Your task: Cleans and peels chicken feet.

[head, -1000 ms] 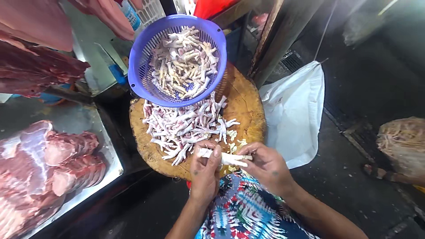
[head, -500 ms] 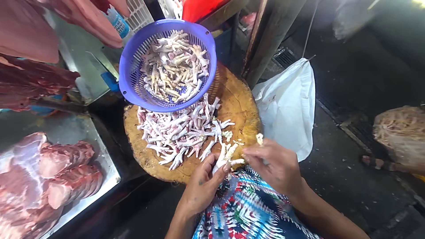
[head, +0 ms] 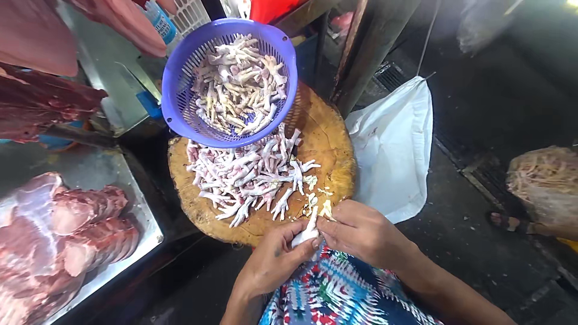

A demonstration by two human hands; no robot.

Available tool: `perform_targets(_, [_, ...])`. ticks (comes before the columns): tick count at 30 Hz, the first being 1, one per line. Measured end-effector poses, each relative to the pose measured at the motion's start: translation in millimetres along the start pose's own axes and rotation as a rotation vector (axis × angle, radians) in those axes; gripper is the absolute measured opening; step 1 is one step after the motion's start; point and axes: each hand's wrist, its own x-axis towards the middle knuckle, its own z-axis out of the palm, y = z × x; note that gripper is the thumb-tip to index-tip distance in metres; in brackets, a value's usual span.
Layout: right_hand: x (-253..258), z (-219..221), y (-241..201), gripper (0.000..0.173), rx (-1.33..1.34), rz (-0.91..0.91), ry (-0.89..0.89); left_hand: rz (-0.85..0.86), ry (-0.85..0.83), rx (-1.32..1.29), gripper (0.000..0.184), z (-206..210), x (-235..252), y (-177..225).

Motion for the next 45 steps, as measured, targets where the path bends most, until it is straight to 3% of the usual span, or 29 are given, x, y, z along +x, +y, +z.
perform_targets(4, [0.3, 5.2, 0.2, 0.016, -0.017, 0.073, 0.093, 0.008, 0.052, 0.060, 0.021, 6.0, -0.3, 1.3])
perform_targets(9, [-2.4, 13.7, 26.3, 0.016, 0.354, 0.428, 0.309, 0.059, 0.180, -0.090, 0.021, 13.1, 1.8, -1.0])
perform_targets(17, [-3.1, 10.3, 8.8, 0.036, 0.331, 0.301, 0.263, 0.094, 0.201, -0.089, 0.024, 12.1, 8.9, -5.5])
perform_targets(21, [-1.5, 15.4, 3.6, 0.022, 0.211, 0.255, 0.273, 0.143, 0.313, 0.025, 0.016, 19.6, 10.5, -6.1])
perform_targets(26, [-0.4, 14.7, -3.7, 0.023, 0.008, 0.194, 0.283, 0.306, 0.490, 0.325, 0.011, 30.4, 8.1, -8.5])
perform_targets(32, [-2.8, 14.6, 3.5, 0.023, 0.103, 0.144, 0.259, 0.442, 0.505, 0.411, 0.008, 42.9, 8.0, -12.4])
perform_targets(38, [-1.3, 11.7, 10.6, 0.025, 0.208, 0.179, 0.323, 0.336, 0.503, 0.187, 0.008, 40.5, 7.1, -5.2])
perform_targets(42, [-4.7, 12.9, 8.9, 0.021, 0.112, 0.140, 0.302, 0.149, 0.366, 0.262, 0.023, 34.6, 6.6, -7.2])
perform_targets(45, [-7.2, 16.2, 9.1, 0.019, -0.012, 0.084, 0.313, 0.105, 0.376, 0.281, 0.026, 38.0, 8.9, -8.1])
